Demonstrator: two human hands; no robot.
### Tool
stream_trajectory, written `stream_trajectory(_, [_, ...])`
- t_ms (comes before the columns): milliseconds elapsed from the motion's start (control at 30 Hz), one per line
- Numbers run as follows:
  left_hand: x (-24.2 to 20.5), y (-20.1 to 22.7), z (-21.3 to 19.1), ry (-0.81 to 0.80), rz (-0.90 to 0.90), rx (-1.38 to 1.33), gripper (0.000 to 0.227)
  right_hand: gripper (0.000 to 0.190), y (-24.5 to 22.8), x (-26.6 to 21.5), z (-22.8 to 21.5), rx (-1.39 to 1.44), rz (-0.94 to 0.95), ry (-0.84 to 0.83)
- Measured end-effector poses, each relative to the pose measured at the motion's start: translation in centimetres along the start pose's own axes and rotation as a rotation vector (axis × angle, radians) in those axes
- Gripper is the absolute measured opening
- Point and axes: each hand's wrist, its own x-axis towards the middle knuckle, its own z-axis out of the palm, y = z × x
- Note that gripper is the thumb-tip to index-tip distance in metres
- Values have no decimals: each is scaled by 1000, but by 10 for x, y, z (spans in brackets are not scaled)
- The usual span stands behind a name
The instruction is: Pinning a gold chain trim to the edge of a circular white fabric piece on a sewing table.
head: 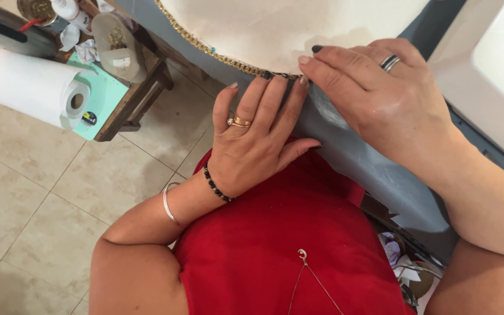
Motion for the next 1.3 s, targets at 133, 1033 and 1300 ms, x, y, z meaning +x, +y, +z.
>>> stream_trajectory(133, [-1,-6,-3,44,30,-43,63,34,-4,-1,6,104,-27,-43])
stream_trajectory(1033, [1,-72,-5,-2,190,-59,60,27,-13,10,13,223,12,-64])
stream_trajectory(1300, [-11,-71,-2,60,205,-77,54,28,-12,13,12,212,-10,-47])
